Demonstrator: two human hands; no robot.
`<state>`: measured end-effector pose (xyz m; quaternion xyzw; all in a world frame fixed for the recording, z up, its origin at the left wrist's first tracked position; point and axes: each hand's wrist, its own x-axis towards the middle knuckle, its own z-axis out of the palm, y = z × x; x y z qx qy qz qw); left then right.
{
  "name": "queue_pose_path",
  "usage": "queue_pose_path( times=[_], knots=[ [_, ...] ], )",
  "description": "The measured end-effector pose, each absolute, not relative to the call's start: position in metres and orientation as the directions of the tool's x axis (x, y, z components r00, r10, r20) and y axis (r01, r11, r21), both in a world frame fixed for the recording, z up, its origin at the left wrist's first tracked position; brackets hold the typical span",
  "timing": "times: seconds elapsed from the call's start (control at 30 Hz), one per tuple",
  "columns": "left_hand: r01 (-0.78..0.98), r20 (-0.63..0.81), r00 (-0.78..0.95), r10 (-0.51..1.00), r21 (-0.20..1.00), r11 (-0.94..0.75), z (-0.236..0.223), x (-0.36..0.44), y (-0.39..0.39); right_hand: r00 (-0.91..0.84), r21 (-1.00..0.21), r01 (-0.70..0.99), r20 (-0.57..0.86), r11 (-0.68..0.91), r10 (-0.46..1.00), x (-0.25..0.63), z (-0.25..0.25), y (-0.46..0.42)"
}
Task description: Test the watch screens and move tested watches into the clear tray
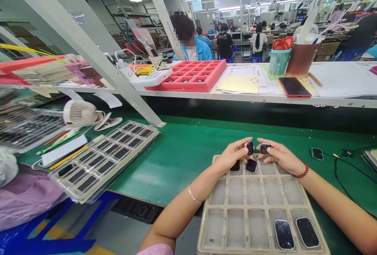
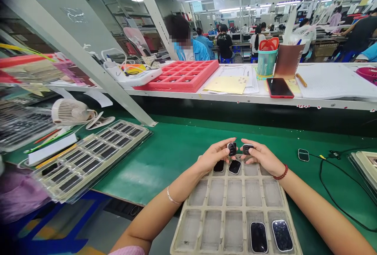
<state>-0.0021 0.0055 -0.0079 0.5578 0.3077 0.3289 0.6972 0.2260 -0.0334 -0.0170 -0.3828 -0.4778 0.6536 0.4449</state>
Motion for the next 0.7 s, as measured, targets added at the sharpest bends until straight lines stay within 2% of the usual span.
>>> queue_pose_path(
  times=[0.13, 0.27, 0.57, 0.7],
  knots=[
    [-0.095, -0.062, 0.588, 0.806, 0.985, 0.145, -0.0057, -0.0021, 0.0052, -0.384, -0.905, -0.365, -0.068, -0.219, 0.921, 0.2265, -0.0128, -0.0337],
    [-0.065, -0.074, 0.576, 0.814, 0.989, 0.136, -0.0046, -0.0029, 0.0054, -0.383, -0.882, -0.396, -0.093, -0.254, 0.919, 0.2251, -0.0104, -0.0333],
    [-0.081, -0.072, 0.607, 0.792, 0.985, 0.152, -0.0052, -0.0043, 0.0063, -0.369, -0.942, -0.274, -0.082, -0.193, 0.926, 0.2239, -0.0133, -0.0305],
    [-0.073, -0.096, 0.618, 0.780, 0.981, 0.179, -0.0024, -0.0045, 0.0053, -0.380, -0.978, -0.153, -0.074, -0.141, 0.922, 0.2223, -0.0151, -0.0310]
  ],
)
